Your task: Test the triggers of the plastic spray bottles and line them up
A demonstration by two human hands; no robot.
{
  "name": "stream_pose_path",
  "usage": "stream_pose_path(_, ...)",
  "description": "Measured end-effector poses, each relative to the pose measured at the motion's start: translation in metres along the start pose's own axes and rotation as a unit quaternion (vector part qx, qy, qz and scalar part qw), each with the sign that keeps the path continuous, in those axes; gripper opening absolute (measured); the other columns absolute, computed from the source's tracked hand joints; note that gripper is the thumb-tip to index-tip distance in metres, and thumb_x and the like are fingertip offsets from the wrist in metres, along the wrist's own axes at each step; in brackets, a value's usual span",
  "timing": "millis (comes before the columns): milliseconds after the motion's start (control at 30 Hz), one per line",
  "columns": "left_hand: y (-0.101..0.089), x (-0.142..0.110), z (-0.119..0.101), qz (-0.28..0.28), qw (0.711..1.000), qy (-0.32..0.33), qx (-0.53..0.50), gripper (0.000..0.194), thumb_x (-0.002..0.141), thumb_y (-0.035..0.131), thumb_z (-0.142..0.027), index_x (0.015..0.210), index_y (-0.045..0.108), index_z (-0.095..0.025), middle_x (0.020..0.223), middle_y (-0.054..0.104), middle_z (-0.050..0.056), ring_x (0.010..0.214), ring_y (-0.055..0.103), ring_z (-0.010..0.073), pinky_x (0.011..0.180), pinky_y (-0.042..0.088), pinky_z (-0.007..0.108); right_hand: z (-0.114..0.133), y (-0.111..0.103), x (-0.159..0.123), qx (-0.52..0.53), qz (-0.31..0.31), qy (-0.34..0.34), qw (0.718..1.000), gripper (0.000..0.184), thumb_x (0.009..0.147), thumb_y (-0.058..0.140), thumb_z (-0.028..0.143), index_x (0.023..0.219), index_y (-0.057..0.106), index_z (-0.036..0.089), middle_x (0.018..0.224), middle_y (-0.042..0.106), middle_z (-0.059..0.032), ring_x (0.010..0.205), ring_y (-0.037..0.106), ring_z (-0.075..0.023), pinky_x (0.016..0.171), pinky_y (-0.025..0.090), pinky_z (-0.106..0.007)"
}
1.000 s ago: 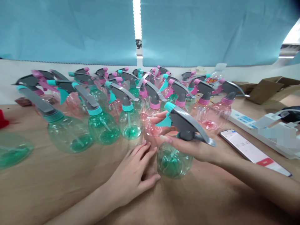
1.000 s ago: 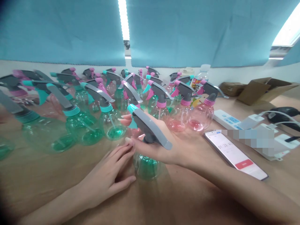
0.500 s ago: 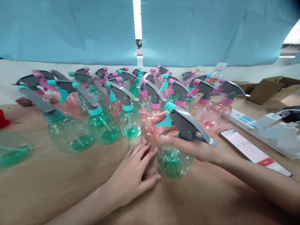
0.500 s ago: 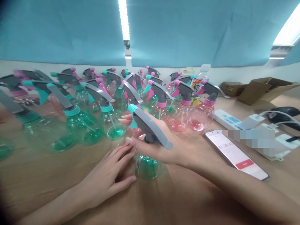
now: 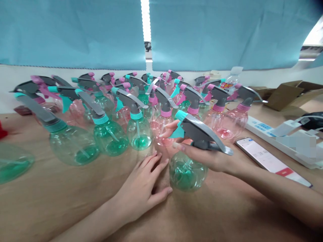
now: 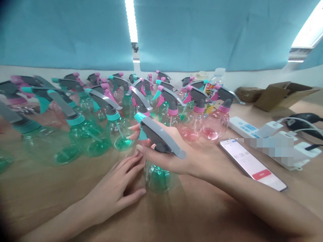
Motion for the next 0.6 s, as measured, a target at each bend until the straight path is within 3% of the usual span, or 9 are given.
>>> stream_pose_path(100,0.0001,0.0001,0.0003,0.003,1.0,-0.004,0.003,0.061,0.093,0.051,-0.05,0.142,0.04,-0.016,0.148,0.037,0.016,0.137,0.03,0.0335,0.105,0.034,0.053,-0.0023,-0.0042,0.0009,-0.002,-0.012,-0.01,1.0,0.024,0.087,0.055,0.029,0.111,0.062,0.027,0.101,0.068,-0.0003,0.081,0.066,-0.0146,0.078,0.052,-0.031)
stream_pose_path(200,0.0006,-0.0004,0.0007,-0.001,1.0,-0.004,0.004,0.062,0.093,0.05,-0.052,0.143,0.039,-0.017,0.148,0.037,0.016,0.136,0.031,0.0334,0.105,0.035,0.053,-0.0059,-0.0084,-0.0008,-0.023,-0.052,-0.001,0.998,0.021,0.087,0.057,0.035,0.105,0.063,0.026,0.087,0.067,0.0006,0.078,0.063,-0.0157,0.074,0.05,-0.031)
stream_pose_path(433,0.0047,-0.0025,0.0028,-0.019,1.0,0.004,0.007,0.061,0.093,0.047,-0.054,0.144,0.037,-0.02,0.149,0.036,0.014,0.136,0.031,0.0322,0.106,0.035,0.052,-0.0053,-0.0078,-0.007,-0.04,-0.031,0.005,0.999,0.023,0.087,0.058,0.038,0.106,0.062,0.025,0.085,0.065,0.0012,0.071,0.06,-0.0134,0.064,0.048,-0.027)
stream_pose_path(600,0.0062,-0.0022,0.005,-0.026,1.0,0.008,0.008,0.062,0.094,0.047,-0.053,0.145,0.035,-0.02,0.149,0.036,0.014,0.136,0.031,0.0318,0.106,0.034,0.051,-0.0033,-0.007,-0.0075,-0.051,-0.046,-0.019,0.997,0.031,0.087,0.058,0.037,0.117,0.058,0.028,0.111,0.066,-0.0007,0.08,0.065,-0.014,0.069,0.052,-0.027)
Point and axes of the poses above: each hand's wrist, its own x-axis towards the middle knuckle, its own y-axis out of the palm, z = x × y, the point moved 2 cm from there along x, towards the middle knuckle
